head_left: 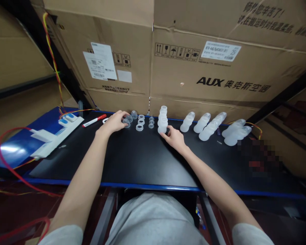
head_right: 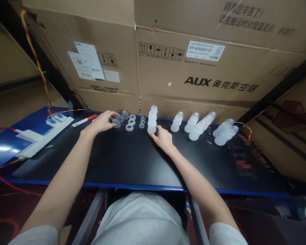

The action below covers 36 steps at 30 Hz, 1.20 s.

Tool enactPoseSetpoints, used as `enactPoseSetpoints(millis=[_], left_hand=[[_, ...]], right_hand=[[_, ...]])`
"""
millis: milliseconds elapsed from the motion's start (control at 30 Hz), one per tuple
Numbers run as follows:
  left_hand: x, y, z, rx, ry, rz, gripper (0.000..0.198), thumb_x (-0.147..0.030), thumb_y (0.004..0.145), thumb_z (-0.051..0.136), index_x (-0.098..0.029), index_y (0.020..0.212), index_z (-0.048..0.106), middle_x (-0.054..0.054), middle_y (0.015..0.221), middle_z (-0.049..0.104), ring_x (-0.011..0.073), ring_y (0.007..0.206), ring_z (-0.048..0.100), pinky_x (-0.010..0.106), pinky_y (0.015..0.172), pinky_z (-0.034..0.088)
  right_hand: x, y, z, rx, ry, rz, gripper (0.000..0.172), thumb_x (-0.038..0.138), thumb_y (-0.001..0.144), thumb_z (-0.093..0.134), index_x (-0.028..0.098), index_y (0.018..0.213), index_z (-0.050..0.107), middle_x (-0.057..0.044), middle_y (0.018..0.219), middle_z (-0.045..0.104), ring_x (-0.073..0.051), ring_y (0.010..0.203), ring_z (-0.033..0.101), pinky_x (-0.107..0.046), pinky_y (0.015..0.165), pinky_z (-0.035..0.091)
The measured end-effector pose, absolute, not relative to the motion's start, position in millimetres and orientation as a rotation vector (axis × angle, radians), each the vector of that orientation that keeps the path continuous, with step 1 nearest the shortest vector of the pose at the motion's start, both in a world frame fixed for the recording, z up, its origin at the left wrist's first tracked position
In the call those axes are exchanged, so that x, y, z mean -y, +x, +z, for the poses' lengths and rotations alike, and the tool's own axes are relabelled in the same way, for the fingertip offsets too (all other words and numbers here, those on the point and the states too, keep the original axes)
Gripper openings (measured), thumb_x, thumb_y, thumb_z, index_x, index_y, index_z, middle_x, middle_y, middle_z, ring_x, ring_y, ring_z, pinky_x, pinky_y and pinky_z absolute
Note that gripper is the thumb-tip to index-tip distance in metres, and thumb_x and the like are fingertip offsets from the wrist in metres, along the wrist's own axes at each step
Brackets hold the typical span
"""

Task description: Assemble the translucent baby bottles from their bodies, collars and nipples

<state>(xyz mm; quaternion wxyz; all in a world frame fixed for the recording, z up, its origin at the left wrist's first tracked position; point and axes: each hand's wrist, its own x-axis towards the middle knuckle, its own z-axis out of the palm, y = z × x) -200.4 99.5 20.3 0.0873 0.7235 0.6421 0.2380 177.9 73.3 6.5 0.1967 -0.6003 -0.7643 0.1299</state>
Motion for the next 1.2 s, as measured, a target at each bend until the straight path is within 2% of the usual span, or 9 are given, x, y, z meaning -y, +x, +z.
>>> enactPoseSetpoints(millis=[233,400,500,600,767,900,1033,1100,1200], left_hand=[[-96,-197,22,-1.906,2.158,0.717,0.052,-0.024,0.083,0.081,-0.025,0.134,0.072,0.01,0.129,0.068,0.0295,0.112,0.076,0.043,0.101,0.061],[-94,-197,28,-1.955,2.252,0.666,0.055,-0.031,0.082,0.083,-0.027,0.136,0.071,0.011,0.138,0.066,0.0356,0.135,0.064,0.048,0.116,0.054],[-91,-193,33,-1.96,2.325,0.699,0.053,-0.031,0.083,0.079,-0.025,0.136,0.072,0.013,0.141,0.065,0.0377,0.138,0.059,0.051,0.121,0.05],[-85,-184,40,-1.937,2.399,0.838,0.047,-0.027,0.089,0.071,-0.023,0.136,0.072,0.013,0.141,0.066,0.0368,0.137,0.059,0.052,0.121,0.048],[-78,-162,48,-1.881,2.485,1.123,0.035,-0.026,0.098,0.061,-0.023,0.131,0.073,0.012,0.139,0.07,0.0333,0.134,0.063,0.05,0.117,0.047],[-71,-131,46,-1.856,2.458,1.277,0.028,-0.027,0.102,0.057,-0.023,0.123,0.074,0.012,0.128,0.076,0.0314,0.125,0.07,0.05,0.113,0.05],[-44,-71,36,-1.634,2.439,1.2,0.024,-0.037,0.099,0.064,-0.023,0.116,0.075,0.012,0.116,0.081,0.0325,0.113,0.075,0.052,0.107,0.056],[-25,-36,28,-1.425,2.393,1.138,0.04,-0.051,0.093,0.075,-0.025,0.124,0.072,0.013,0.121,0.08,0.0333,0.116,0.075,0.05,0.106,0.058],[-4,6,17,-1.385,2.108,1.115,0.082,-0.065,0.065,0.099,-0.026,0.129,0.068,0.015,0.128,0.077,0.0376,0.115,0.076,0.052,0.099,0.062]], right_hand=[[-76,176,4,2.148,-1.656,0.36,0.052,0.056,0.103,0.075,0.023,0.143,0.067,-0.005,0.1,0.083,-0.027,0.098,0.078,-0.031,0.077,0.05],[-78,189,7,2.062,-1.522,0.32,0.059,0.064,0.101,0.072,0.022,0.141,0.069,-0.007,0.099,0.078,-0.027,0.095,0.075,-0.034,0.083,0.055],[-85,208,16,1.855,-1.403,-0.01,0.047,0.053,0.109,0.057,0.019,0.14,0.068,-0.017,0.128,0.071,-0.031,0.119,0.069,-0.044,0.103,0.056],[-100,231,24,1.678,-1.392,-0.299,0.054,0.044,0.106,0.055,0.016,0.152,0.057,-0.024,0.153,0.054,-0.038,0.146,0.053,-0.059,0.121,0.046],[-119,254,25,1.701,-1.418,-0.283,0.074,0.047,0.103,0.056,0.012,0.165,0.037,-0.029,0.167,0.041,-0.042,0.16,0.04,-0.066,0.124,0.042],[-112,255,32,1.726,-1.444,-0.083,0.058,0.042,0.102,0.055,0.015,0.153,0.05,-0.023,0.145,0.066,-0.036,0.131,0.066,-0.054,0.11,0.056],[-85,247,45,1.828,-1.289,0.003,0.034,0.043,0.092,0.068,0.022,0.119,0.066,-0.014,0.117,0.074,-0.031,0.104,0.071,-0.046,0.096,0.06],[-67,238,49,1.901,-1.117,0.124,0.026,0.047,0.091,0.072,0.024,0.101,0.065,-0.008,0.101,0.073,-0.026,0.089,0.069,-0.041,0.086,0.059],[-44,221,50,1.842,-1.026,0.295,0.03,0.052,0.092,0.075,0.025,0.092,0.061,-0.002,0.085,0.068,-0.019,0.07,0.059,-0.034,0.07,0.053]])
